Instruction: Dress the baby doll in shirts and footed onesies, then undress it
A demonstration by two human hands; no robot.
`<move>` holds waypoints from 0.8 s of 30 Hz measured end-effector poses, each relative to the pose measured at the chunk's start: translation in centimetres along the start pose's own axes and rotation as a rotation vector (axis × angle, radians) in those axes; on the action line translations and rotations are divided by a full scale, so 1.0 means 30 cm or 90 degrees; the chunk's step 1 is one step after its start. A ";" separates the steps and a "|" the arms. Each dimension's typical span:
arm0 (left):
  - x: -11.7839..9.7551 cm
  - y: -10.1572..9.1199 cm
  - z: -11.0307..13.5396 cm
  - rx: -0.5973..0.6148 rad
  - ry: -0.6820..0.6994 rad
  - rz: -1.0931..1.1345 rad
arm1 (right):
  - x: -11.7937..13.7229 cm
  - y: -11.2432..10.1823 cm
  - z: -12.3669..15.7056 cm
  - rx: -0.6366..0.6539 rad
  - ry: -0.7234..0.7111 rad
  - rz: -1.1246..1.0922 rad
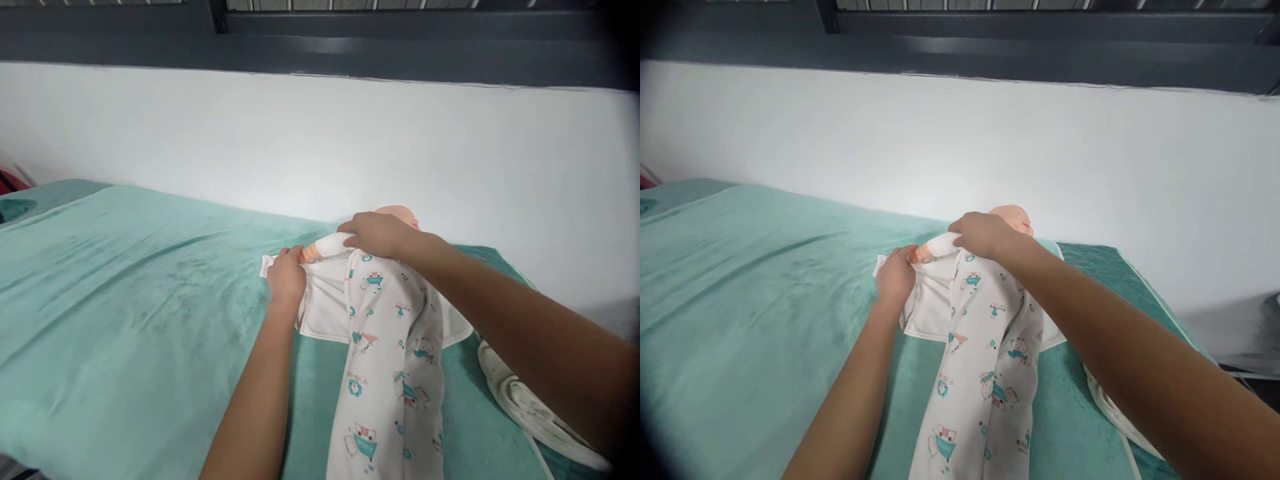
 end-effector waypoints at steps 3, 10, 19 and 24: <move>-0.001 -0.001 -0.002 0.003 -0.014 -0.007 | -0.006 -0.010 0.014 -0.006 0.010 -0.024; -0.068 -0.024 0.004 -0.077 0.056 -0.092 | 0.098 0.049 -0.032 -0.001 -0.024 -0.071; -0.077 0.023 0.000 0.015 0.148 -0.061 | 0.075 0.053 0.012 -0.101 0.043 -0.179; -0.070 0.012 0.004 -0.017 0.107 -0.085 | -0.143 0.180 0.295 -0.318 0.310 -0.300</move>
Point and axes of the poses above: each hand's wrist, its own z-axis away from the middle knuckle, its own y-axis out of the palm, x = y × z, the point moved 5 cm from there along -z, towards the middle knuckle, and after that the axes turned 12 degrees about z, right-handed, at the moved point
